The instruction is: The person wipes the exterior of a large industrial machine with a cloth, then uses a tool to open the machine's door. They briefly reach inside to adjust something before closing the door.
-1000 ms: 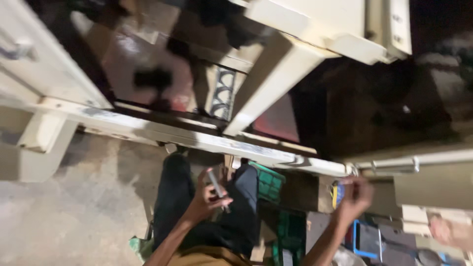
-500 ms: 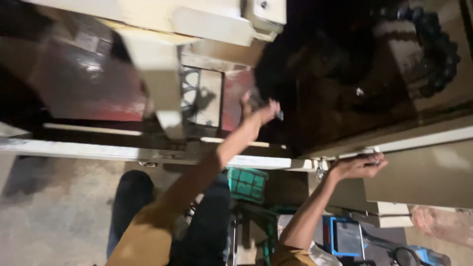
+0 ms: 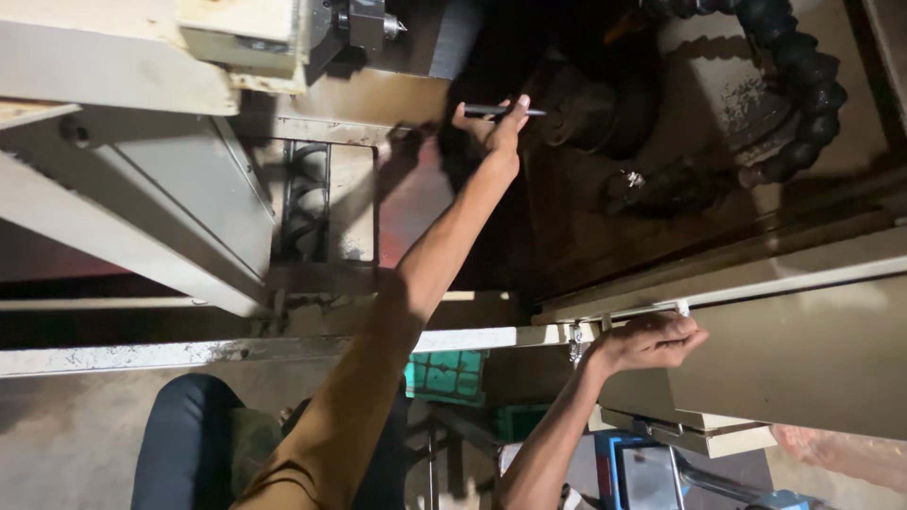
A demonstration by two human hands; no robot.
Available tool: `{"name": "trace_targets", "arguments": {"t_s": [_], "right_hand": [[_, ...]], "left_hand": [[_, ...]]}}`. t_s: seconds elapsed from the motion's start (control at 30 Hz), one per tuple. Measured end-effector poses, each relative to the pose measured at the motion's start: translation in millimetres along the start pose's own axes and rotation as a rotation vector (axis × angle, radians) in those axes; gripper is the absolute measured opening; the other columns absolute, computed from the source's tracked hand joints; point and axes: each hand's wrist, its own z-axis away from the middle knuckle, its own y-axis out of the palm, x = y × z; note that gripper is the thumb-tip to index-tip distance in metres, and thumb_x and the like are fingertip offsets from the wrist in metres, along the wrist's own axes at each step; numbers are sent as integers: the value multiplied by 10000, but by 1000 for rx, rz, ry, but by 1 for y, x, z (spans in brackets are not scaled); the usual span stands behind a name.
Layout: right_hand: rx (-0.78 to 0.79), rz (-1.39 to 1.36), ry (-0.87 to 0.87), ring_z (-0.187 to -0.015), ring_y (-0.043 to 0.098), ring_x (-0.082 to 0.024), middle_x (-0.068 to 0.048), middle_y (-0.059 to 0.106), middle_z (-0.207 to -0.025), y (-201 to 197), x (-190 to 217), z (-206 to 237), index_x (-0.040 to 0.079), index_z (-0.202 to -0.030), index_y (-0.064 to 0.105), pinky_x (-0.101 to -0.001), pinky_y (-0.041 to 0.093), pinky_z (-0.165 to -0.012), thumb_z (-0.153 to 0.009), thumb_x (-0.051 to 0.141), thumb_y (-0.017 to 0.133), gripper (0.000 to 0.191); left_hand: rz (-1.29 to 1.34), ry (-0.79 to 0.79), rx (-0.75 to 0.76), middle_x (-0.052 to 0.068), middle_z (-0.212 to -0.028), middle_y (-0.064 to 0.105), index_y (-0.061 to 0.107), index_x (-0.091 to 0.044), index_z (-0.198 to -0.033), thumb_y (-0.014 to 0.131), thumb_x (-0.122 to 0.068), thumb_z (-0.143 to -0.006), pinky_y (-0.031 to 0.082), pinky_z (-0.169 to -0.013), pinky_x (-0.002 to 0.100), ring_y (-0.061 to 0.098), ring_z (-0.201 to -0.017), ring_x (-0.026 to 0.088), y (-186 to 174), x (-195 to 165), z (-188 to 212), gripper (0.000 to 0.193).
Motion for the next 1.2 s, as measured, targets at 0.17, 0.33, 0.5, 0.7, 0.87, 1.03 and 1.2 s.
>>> {"name": "trace_targets", "arguments": {"t_s": [0.17,0.33,0.5,0.7,0.87,1.03,1.2], "right_hand": [[16,-25,28,-707,367,-117,2,354,-751,-4,6,6,65,-877,400,-292,378,-662,-1135,590,436,585],[-6,-47,87,-668,340,-124,-2,339,-721,-1,7,5,53,-880,400,-299,336,-616,-1112,576,449,574],[-27,-33,-1,-690,380,-122,-3,377,-734,0,-2,4,49,-899,430,-317,394,-649,-1127,575,440,573],[-33,1,5,-673,370,-126,-8,342,-724,-2,-7,2,57,-866,404,-314,393,-644,-1133,580,440,589],[-50,-12,-11,-656,391,-122,-1,368,-714,1,-1,6,62,-864,424,-303,409,-635,-1124,581,435,580],[-13,30,-12,-699,355,-136,-20,331,-750,-3,9,7,45,-864,365,-310,351,-645,-1144,559,429,589],[-32,54,-37,-692,374,-133,-21,353,-734,-1,8,3,42,-854,387,-319,382,-645,-1137,567,408,597]], "left_hand": [[-21,76,-14,181,-1195,587,102,-205,-1508,827,81,-709,641,-825,427,655,-954,265,10,8,-7,1116],[-13,134,3,167,-1152,601,128,-195,-1524,817,86,-700,623,-798,417,625,-927,237,18,17,-6,1110],[-77,234,10,156,-1112,625,125,-166,-1541,837,68,-722,602,-818,380,612,-936,202,25,24,-3,1110],[-38,304,-79,130,-1042,634,172,-140,-1524,865,39,-676,612,-769,364,617,-880,210,22,26,0,1110],[-158,392,-103,146,-1010,700,184,-123,-1523,889,-4,-685,591,-794,327,635,-872,199,19,25,3,1101],[-214,409,-81,162,-1013,693,196,-121,-1519,904,17,-721,573,-789,340,639,-877,227,19,33,0,1075],[26,417,-32,168,-1040,607,162,-149,-1521,822,113,-698,612,-727,374,607,-851,226,12,38,-6,1087]]}}
